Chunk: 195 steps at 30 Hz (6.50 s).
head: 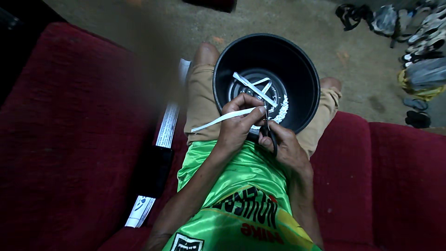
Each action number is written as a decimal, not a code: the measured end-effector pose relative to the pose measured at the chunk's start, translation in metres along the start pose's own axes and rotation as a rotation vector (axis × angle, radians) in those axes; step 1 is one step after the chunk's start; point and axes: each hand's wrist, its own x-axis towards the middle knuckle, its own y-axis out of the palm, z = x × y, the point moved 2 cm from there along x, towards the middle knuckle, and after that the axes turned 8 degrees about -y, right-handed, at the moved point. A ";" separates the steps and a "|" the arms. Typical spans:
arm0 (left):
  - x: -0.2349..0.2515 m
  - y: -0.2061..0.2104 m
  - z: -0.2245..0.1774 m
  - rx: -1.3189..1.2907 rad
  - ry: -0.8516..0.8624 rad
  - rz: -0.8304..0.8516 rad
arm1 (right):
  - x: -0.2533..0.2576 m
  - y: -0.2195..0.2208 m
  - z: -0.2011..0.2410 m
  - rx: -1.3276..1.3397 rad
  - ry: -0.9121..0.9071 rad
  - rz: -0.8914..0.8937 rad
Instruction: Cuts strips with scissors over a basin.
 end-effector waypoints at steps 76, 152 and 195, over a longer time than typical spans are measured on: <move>0.002 -0.001 0.004 -0.032 0.014 -0.020 | 0.000 -0.001 -0.003 -0.011 0.050 -0.025; 0.008 -0.002 0.009 -0.083 -0.006 -0.031 | -0.003 0.000 -0.005 0.007 0.055 0.022; 0.001 0.001 0.006 -0.023 -0.022 -0.035 | -0.002 0.000 -0.002 -0.013 0.041 -0.045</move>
